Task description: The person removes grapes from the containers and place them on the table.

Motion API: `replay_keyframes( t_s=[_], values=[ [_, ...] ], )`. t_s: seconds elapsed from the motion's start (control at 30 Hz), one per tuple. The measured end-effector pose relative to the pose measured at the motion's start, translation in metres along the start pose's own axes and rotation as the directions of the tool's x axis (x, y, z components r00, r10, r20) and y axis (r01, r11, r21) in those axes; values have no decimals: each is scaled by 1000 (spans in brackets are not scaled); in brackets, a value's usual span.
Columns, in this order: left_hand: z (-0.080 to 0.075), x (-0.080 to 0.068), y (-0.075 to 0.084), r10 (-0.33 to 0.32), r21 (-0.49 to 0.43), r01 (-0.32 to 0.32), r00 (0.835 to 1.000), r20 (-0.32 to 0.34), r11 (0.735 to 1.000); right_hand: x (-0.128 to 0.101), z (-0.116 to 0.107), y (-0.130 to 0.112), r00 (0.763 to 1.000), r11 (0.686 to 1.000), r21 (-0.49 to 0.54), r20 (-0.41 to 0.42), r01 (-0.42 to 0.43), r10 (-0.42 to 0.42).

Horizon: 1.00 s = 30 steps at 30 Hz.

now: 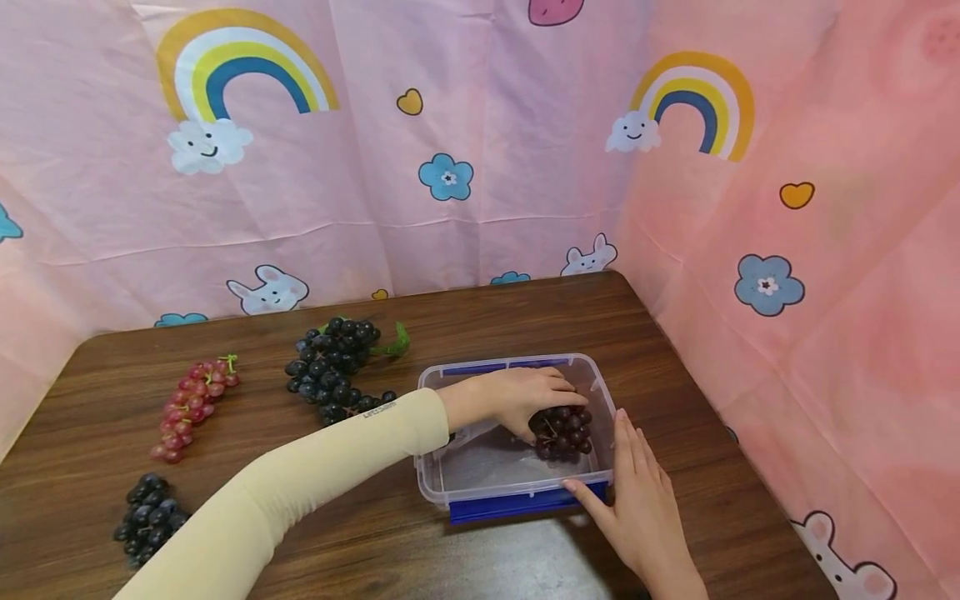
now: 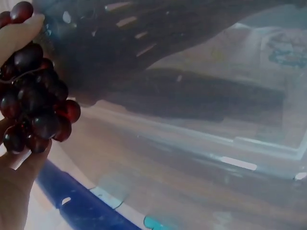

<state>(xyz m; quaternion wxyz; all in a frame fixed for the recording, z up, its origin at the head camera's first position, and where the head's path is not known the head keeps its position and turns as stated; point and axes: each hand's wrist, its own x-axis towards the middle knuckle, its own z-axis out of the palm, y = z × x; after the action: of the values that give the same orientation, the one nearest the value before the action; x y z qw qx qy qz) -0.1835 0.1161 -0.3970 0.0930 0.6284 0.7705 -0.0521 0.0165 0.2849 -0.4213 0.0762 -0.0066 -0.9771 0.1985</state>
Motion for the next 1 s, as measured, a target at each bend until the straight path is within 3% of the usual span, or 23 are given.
replay_keyframes(
  t_s=[0.27, 0.5, 0.7, 1.0],
  values=[
    [7, 7, -3, 31, -55, -30, 999, 23, 998, -1, 0, 0, 1000, 1000, 7, 15, -15, 15],
    [6, 7, 0, -15, -128, 21, 999, 44, 992, -3, 2, 0, 1000, 1000, 6, 0, -13, 13],
    [9, 6, -2, 0, -231, 9, 999, 38, 973, -3, 1, -1, 1000, 1000, 6, 9, -21, 21],
    [7, 6, -3, -34, -275, 52, 997, 71, 960, -1, 1, -2, 1000, 1000, 3, -1, -12, 12]
  ],
)
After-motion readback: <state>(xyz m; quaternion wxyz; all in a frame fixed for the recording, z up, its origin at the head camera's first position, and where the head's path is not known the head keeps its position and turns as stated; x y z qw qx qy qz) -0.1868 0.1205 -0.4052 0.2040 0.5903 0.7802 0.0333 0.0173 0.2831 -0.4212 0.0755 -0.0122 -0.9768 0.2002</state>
